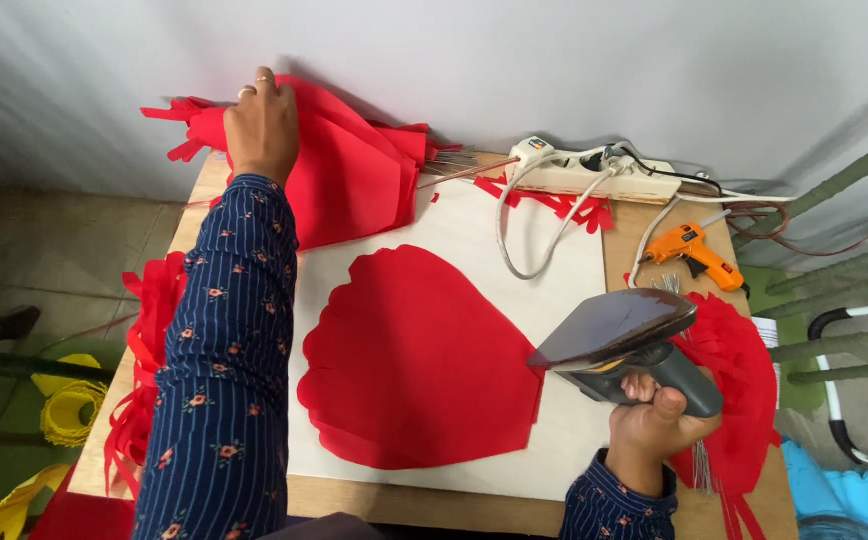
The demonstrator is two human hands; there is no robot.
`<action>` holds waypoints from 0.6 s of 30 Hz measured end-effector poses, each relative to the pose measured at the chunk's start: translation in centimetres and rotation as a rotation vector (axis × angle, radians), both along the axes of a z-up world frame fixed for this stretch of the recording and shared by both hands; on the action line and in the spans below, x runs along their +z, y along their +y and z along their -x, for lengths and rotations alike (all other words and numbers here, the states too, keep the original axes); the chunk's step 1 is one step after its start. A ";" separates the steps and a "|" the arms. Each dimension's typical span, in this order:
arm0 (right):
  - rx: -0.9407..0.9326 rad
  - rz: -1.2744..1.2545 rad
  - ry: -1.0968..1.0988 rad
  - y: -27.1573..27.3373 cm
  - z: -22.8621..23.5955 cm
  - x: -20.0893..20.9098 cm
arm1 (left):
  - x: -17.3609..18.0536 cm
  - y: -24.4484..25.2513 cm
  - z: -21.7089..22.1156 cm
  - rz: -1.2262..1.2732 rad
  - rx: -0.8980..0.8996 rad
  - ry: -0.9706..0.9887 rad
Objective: The person is ironing several red fabric cutouts on a workspace table.
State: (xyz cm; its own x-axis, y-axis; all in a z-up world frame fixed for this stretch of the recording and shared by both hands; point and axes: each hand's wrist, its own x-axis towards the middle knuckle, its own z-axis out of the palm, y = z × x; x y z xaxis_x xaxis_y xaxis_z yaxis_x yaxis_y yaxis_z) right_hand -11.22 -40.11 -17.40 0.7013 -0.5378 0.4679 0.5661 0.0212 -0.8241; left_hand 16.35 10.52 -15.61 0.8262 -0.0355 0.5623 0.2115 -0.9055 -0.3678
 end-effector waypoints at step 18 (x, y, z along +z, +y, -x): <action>0.050 0.109 -0.158 -1.7 -1.5 -2.0 | 3.3 -18.1 38.9 0.528 -0.773 0.608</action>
